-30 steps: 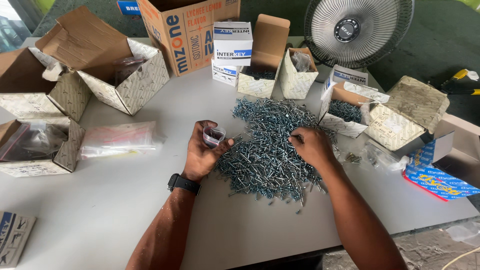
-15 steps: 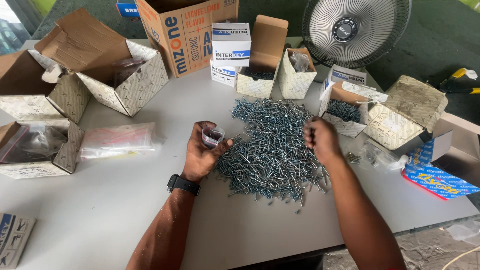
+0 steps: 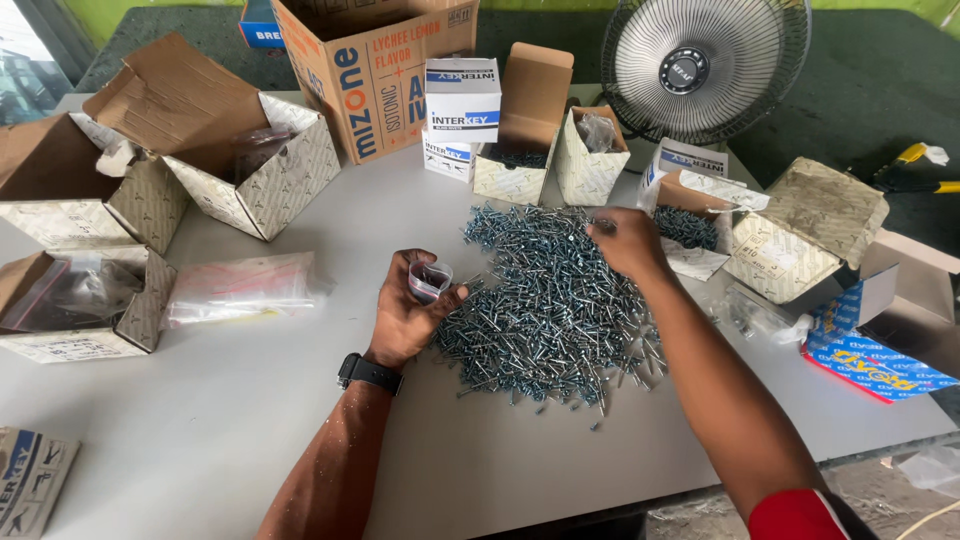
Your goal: The person picks individual screws from a large pile on a table and places them into a small clear plastic bag. The person repeatedly scoops and transfers screws by hand until the bag is filled.
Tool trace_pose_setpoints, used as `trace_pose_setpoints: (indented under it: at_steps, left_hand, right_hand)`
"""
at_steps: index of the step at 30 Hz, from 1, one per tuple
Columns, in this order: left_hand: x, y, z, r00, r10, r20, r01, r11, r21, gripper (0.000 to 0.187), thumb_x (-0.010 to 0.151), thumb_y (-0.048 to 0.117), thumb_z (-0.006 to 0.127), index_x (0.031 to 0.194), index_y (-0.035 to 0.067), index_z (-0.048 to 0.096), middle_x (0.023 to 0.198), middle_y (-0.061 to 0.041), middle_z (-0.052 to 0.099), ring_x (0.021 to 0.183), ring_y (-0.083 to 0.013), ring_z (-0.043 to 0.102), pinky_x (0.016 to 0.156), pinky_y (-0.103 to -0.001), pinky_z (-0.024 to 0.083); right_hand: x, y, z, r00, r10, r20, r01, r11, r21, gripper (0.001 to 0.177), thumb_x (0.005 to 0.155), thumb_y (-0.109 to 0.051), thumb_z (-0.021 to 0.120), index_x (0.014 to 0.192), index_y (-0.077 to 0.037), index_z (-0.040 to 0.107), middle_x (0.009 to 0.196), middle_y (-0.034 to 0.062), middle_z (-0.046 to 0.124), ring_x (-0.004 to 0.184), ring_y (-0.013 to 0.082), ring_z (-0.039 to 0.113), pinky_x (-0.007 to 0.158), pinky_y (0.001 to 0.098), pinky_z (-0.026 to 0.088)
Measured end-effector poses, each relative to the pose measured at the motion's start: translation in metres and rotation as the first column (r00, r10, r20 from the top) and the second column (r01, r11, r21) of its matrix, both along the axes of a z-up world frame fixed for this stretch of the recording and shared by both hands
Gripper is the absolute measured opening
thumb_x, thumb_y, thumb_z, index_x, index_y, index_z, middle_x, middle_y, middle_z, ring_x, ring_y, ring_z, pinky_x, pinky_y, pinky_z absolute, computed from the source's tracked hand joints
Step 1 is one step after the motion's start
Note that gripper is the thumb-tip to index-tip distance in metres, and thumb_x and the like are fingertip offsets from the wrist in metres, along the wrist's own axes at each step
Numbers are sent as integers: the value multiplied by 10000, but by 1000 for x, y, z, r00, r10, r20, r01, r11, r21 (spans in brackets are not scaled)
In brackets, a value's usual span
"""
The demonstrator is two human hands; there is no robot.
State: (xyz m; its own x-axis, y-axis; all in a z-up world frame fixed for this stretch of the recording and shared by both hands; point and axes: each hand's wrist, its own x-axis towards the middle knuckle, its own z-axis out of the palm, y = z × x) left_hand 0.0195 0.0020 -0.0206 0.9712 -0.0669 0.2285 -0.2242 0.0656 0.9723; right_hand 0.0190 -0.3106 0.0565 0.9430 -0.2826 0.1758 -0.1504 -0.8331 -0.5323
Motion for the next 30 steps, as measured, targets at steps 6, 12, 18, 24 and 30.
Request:
trace_pose_setpoints:
  at_steps: [6, 12, 18, 24, 30]
  left_hand:
    - [6, -1, -7, 1000, -17, -6, 17, 1000, 10, 635, 676, 236, 963, 1159, 67, 586, 846, -158, 700, 808, -224, 640, 724, -335, 522]
    - [5, -1, -4, 993, -69, -92, 76, 994, 77, 682, 659, 294, 961, 1202, 112, 590, 913, -145, 735, 852, -249, 690, 782, -363, 535]
    - [9, -1, -5, 987, -123, -98, 114, 989, -95, 695, 648, 252, 963, 1208, 83, 589, 885, -133, 706, 811, -215, 672, 740, -329, 546]
    - [7, 5, 6, 988, -124, -90, 63, 863, -501, 550, 763, 76, 881, 1184, -30, 543, 834, -143, 668, 729, -226, 714, 691, -316, 603]
    - [2, 11, 11, 966, -178, -188, 1, 729, -685, 522, 797, 114, 824, 1191, 5, 500, 849, -157, 643, 760, -298, 745, 716, -372, 638]
  right_hand:
    - [78, -24, -53, 983, -90, -157, 45, 962, -269, 407, 964, -361, 631, 1147, -21, 761, 1057, 219, 740, 1030, 407, 716, 839, 528, 601]
    - [72, -28, -56, 993, 24, -117, -50, 972, -230, 273, 943, -296, 687, 1087, -88, 790, 1033, 209, 766, 1046, 460, 700, 896, 548, 581]
    - [12, -9, -34, 987, 78, 139, -101, 981, 165, 227, 893, -279, 785, 1040, -109, 811, 958, 209, 760, 991, 366, 718, 845, 449, 565]
    - [-17, 21, -17, 992, -46, 115, -73, 535, 841, 160, 922, -217, 791, 1037, -109, 764, 769, -47, 560, 605, 41, 471, 479, 165, 385]
    - [-5, 16, -41, 997, 72, -35, 39, -56, 998, 200, 974, -242, 653, 1109, -94, 642, 1039, 121, 631, 961, 221, 652, 798, 290, 578]
